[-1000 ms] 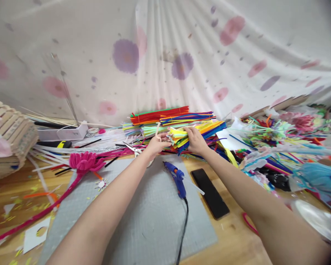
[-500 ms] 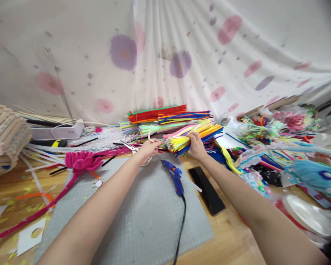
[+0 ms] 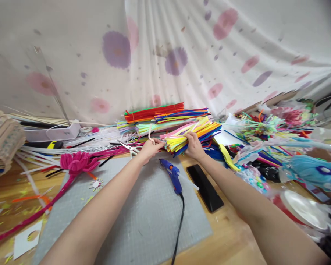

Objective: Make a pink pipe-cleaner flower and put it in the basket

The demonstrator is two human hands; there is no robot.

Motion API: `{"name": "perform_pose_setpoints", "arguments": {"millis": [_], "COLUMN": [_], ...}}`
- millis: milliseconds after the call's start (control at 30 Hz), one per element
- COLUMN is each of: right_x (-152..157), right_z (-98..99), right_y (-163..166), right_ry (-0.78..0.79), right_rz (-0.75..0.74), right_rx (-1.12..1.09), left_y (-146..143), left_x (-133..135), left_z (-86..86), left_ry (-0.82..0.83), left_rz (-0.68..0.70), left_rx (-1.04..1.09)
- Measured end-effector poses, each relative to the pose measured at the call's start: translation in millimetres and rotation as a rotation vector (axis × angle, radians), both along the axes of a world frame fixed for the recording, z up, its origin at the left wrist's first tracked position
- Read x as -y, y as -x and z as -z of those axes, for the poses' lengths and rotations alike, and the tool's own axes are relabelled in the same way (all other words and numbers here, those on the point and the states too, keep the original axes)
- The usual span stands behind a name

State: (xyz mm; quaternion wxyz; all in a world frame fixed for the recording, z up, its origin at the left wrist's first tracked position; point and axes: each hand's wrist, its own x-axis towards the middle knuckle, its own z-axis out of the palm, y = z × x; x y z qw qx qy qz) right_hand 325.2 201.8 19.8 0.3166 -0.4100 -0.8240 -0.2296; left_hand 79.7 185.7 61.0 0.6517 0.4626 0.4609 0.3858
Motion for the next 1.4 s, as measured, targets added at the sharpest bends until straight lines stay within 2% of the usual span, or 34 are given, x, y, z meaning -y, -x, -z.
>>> {"name": "perform_pose_setpoints", "arguments": {"millis": [167, 333, 633, 700, 800, 1067, 1400], "right_x": [3, 6, -1, -3, -4, -7, -12], "right_z": [3.9, 4.5, 2.2, 0.2, -2.6, -3.1, -5.0], "right_y": [-6, -9, -11, -12, -11, -4, -1], "right_ry": [0.1, 0.199, 0.162, 0.135, 0.149, 0.159, 0.19], "right_rz": [-0.014, -0.038, -0.035, -0.044, -0.049, -0.046, -0.045], "right_rx": [0.012, 0.05, 0.091, 0.094, 0.095, 0.089, 0.088], "left_y": [-4, -1, 6, 14, 33, 89, 119], "left_x": [-1, -8, -14, -15, -14, 2, 18], "left_z": [1.0, 2.5, 0.0, 2.4, 3.9, -5.7, -11.2], "left_ry": [-0.034, 0.021, 0.057, 0.061, 0.086, 0.135, 0.099], "left_rz": [-0.019, 0.007, -0.058, -0.06, 0.01, 0.119, 0.19], "left_rx": [0.023, 0.077, 0.001, -0.001, 0.031, 0.013, -0.09]}}
